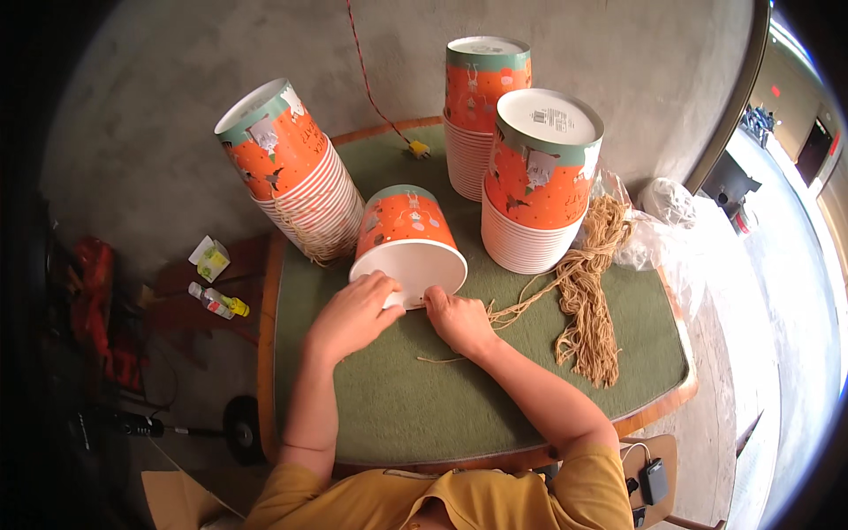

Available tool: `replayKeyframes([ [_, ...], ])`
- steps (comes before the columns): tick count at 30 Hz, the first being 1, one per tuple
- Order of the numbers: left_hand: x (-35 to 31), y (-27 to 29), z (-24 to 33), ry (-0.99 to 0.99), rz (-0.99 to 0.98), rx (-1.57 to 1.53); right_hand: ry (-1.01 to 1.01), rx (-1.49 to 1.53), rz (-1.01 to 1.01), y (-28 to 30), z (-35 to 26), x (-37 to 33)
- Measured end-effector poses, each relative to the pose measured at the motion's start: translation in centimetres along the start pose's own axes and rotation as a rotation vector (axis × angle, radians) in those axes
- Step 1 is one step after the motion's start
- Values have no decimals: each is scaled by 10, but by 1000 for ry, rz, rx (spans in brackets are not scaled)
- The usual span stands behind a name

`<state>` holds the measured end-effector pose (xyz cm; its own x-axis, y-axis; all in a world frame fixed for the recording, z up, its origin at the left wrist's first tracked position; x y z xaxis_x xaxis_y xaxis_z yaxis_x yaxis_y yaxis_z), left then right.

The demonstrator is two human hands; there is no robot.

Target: The recorder is threading and tying string through pre-punched holes in decorated paper cups.

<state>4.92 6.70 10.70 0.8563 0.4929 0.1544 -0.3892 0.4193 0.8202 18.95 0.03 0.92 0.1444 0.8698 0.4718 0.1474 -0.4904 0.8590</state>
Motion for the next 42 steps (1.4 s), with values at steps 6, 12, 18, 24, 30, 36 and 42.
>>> replayKeyframes([
  [6,13,-56,-31,-158,35,288,-92,144,-4,22,-1,4],
  [12,22,-65,-39,-82,-9,206,63,-91,60,18,-7,0],
  [18,20,-61,-42,-39,-16,174,174,-137,123,17,-15,3],
  [24,19,-63,-46,-41,-5,182,76,209,15,19,-11,2],
  [30,19,-61,-48,-42,10,159,-64,314,-102,34,0,9],
  [36,20,-63,-52,-59,11,147,-13,-128,-254,45,-6,8],
  [42,17,-55,-41,-77,16,193,93,-70,-122,46,-5,16],
])
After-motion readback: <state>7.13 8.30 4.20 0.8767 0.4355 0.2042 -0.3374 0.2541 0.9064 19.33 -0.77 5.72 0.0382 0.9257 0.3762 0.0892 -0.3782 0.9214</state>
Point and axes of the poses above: each hand's wrist, its own x-axis towards the middle knuckle, its own y-axis out of the back of the hand, z = x × y, the point moved 5 cm from there along x, towards the middle knuckle, and after that the axes turned 14 degrees about -x, right-handed, at the moved point
